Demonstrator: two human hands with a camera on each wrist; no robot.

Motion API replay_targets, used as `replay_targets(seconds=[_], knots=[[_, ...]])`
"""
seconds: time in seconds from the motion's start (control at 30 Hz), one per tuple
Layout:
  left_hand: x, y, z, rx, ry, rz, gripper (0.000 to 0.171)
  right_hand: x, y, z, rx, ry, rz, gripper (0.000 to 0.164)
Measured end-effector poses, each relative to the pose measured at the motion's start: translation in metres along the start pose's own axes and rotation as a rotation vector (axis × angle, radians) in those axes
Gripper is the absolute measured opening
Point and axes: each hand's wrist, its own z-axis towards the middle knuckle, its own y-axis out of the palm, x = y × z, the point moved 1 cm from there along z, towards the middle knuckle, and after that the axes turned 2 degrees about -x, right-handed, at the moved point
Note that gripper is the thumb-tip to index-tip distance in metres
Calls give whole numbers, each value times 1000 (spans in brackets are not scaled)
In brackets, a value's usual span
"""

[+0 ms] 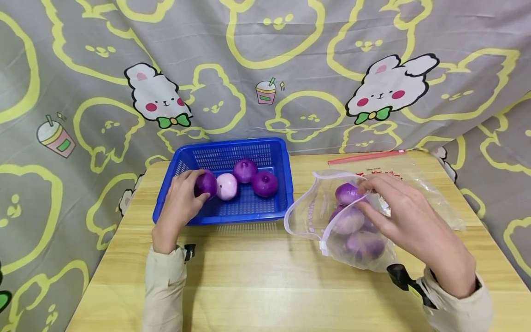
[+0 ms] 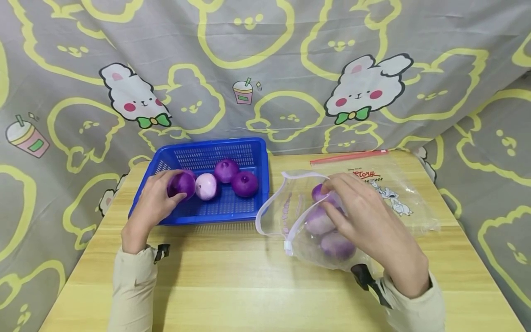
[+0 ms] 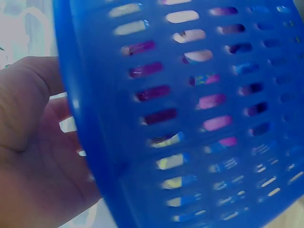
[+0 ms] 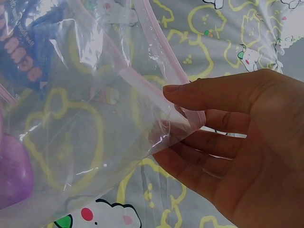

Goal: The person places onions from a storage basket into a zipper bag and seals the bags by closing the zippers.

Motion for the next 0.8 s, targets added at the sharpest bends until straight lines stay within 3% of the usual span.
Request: replay_targets(seconds=[0.27,0.8], knots=[[15,-6,-3,48,53,-7,56,0,1,1,20,-16,-16,46],[59,-23,-17,122,166,-92,59,-1,1,2,35,-36,-25,46]])
